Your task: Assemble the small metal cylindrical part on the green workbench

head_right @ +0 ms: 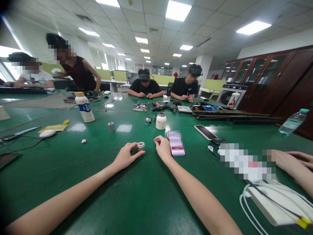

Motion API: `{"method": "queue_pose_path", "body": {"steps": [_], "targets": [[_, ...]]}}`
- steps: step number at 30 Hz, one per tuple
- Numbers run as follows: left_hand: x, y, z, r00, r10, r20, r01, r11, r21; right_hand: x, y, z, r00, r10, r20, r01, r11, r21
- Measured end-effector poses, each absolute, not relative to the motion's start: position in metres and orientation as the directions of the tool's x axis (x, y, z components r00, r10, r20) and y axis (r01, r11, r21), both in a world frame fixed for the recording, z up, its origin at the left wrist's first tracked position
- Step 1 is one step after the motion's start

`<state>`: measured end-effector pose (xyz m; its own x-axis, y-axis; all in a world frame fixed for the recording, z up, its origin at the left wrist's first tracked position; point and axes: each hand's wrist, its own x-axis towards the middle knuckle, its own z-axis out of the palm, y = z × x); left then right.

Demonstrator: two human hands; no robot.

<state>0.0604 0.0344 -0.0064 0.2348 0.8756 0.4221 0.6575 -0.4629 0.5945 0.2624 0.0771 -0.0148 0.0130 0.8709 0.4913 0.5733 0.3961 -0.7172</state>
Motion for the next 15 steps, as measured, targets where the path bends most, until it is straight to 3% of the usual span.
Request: {"method": "queue_pose_path", "body": {"steps": [6,15], "targets": [[0.06,0.035,-0.006,0.247,0.875,0.416,0.651,-0.468,0.598,0.237,0.06,0.023,-0.163,0.843,0.513,0.281,0.538,-0.794],[0.059,0.037,-0.009,0.256,0.87,0.423,0.657,-0.477,0.583,0.226,0.047,0.03,-0.291,0.817,0.498,0.402,0.576,-0.711]]}}
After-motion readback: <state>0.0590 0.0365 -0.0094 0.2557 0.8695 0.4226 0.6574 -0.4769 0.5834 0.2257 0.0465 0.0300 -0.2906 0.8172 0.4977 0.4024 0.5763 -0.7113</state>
